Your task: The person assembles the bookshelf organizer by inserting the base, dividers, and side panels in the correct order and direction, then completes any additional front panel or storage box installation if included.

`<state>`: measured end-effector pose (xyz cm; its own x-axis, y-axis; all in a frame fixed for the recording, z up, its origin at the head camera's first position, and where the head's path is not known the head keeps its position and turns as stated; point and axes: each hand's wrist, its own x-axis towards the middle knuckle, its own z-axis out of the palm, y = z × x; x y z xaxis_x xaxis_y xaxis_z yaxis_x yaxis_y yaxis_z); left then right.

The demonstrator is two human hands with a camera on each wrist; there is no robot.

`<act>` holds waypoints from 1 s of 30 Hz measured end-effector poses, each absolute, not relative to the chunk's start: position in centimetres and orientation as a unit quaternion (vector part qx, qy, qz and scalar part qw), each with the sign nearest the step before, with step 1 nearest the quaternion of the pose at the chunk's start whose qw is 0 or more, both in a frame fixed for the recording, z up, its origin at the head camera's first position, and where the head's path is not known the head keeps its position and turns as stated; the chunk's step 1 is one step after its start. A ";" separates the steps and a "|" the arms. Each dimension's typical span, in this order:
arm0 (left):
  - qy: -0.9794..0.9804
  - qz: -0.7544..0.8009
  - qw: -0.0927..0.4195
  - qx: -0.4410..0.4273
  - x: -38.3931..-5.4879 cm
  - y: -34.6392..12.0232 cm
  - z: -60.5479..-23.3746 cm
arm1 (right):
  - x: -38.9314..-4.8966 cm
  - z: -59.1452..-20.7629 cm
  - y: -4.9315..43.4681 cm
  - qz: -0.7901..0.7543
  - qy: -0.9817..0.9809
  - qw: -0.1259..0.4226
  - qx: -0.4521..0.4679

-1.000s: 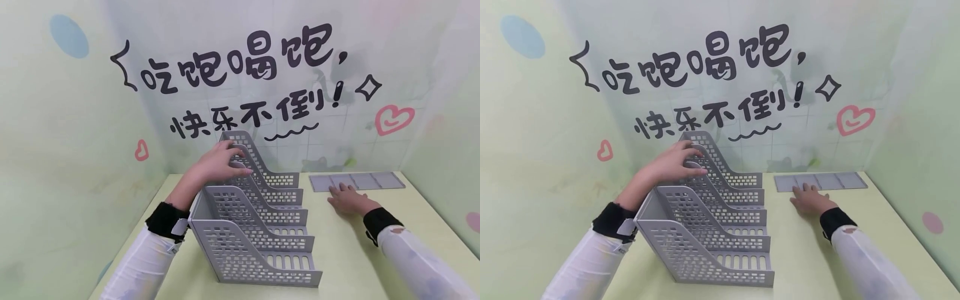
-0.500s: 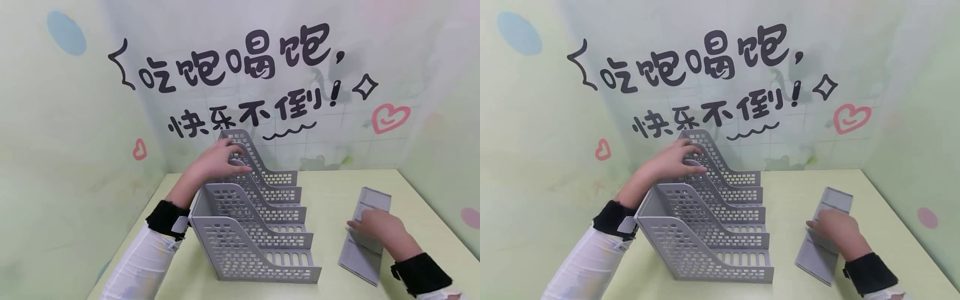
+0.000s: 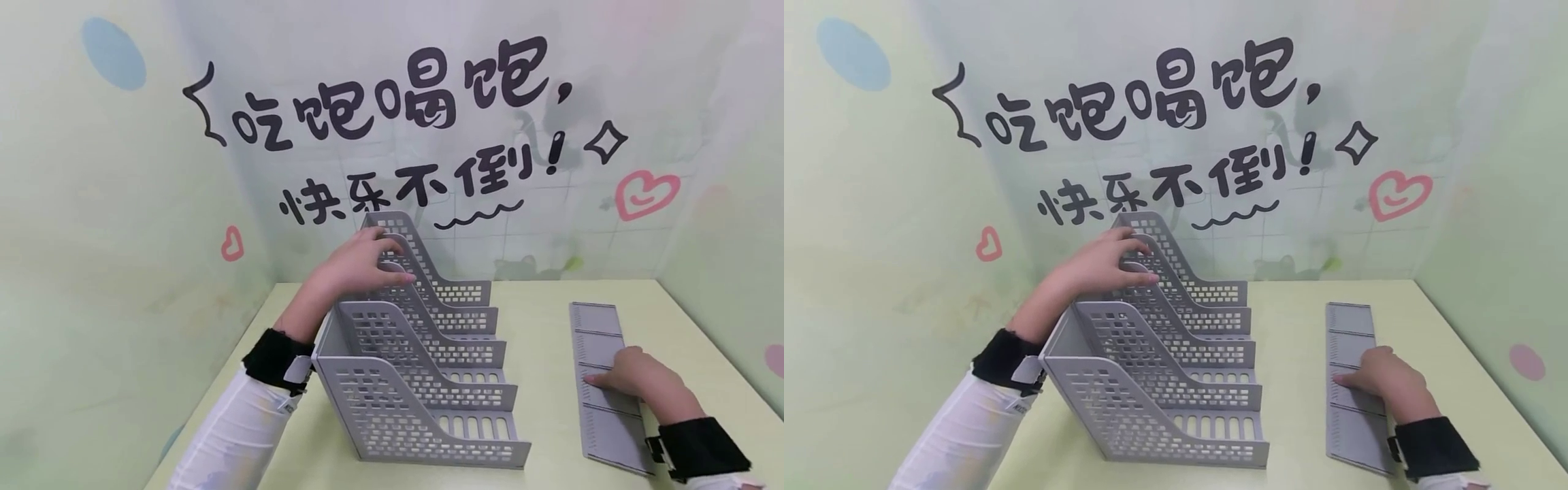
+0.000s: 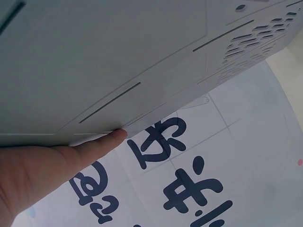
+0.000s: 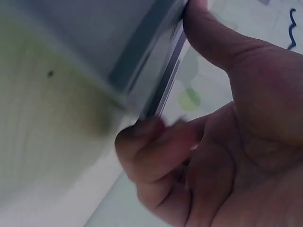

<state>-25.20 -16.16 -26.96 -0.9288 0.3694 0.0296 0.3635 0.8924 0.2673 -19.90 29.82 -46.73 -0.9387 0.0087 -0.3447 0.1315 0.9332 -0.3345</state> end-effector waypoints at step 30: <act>0.972 0.132 0.005 0.194 -25.2 -16.2 -27.2 | -20.5 -38.5 18.2 -0.424 0.903 0.000 -0.063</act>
<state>-25.24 -16.22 -27.16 -0.9243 0.3794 0.0413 0.3766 0.8894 0.2592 -20.46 18.16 -38.51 -0.9920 -0.1137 0.0543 -0.1144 0.6321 -0.7664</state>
